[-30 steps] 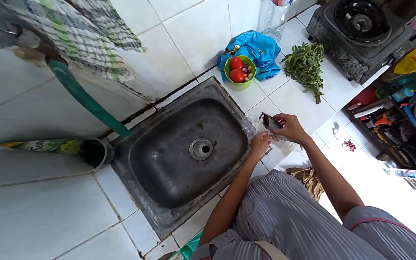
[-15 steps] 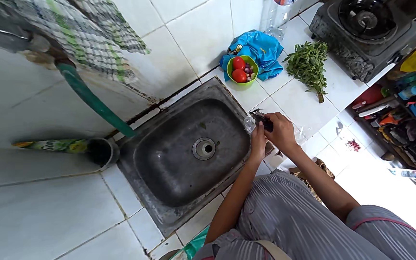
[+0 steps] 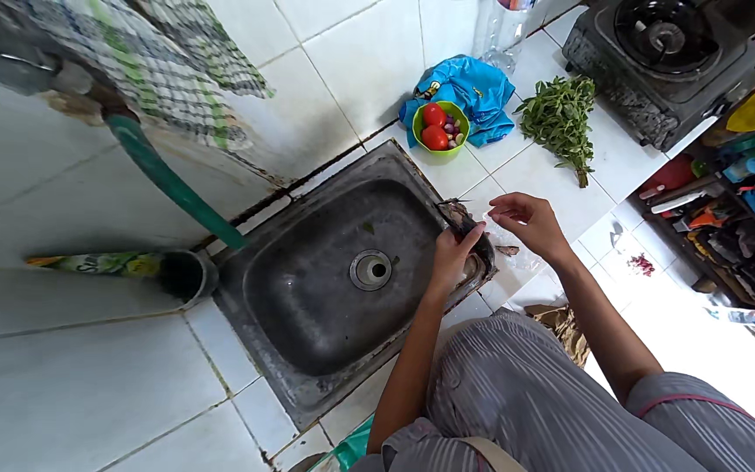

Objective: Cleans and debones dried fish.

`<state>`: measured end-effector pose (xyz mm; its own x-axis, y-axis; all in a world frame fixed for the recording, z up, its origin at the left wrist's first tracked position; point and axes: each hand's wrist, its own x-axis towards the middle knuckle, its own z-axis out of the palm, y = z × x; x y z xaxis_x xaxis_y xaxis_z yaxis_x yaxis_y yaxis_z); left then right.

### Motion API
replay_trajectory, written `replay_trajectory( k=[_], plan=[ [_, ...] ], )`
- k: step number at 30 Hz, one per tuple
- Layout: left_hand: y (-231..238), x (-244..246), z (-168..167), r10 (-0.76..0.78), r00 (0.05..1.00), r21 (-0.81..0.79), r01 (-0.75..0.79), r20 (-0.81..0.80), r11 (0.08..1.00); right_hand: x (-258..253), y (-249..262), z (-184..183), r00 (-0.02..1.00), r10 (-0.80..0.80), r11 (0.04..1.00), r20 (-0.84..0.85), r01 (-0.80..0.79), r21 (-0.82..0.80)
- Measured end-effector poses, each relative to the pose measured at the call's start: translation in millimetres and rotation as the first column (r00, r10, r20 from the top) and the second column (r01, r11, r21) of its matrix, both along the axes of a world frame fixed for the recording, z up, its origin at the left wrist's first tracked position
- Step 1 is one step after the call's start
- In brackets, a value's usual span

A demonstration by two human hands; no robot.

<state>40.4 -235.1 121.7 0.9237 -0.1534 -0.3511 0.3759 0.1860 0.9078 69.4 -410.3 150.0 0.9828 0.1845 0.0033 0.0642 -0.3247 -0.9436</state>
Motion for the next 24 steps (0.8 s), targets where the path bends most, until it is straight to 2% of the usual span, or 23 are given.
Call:
replay_trajectory(
  k=[4,7,9,17,24],
  plan=[
    [8,-2,11,-0.037,0.997,0.081,0.031,0.07,0.996,5,2,11,0.985,0.027,0.999,0.173,-0.023,-0.023],
    [11,-3,14,-0.068,0.992,0.14,0.052,0.107,0.989,10,7,18,0.934,0.104,0.992,0.342,-0.072,-0.105],
    [11,-4,16,-0.093,0.989,0.181,0.071,0.115,0.981,13,13,22,0.908,0.145,0.982,0.393,-0.084,-0.168],
    [16,-6,22,-0.213,0.972,0.293,0.175,0.1,0.94,28,18,32,0.896,0.271,0.944,0.35,-0.176,-0.281],
    [21,-8,27,-0.235,0.971,0.22,0.22,0.044,0.95,38,2,30,0.916,0.221,0.947,0.334,-0.121,-0.296]
  ],
)
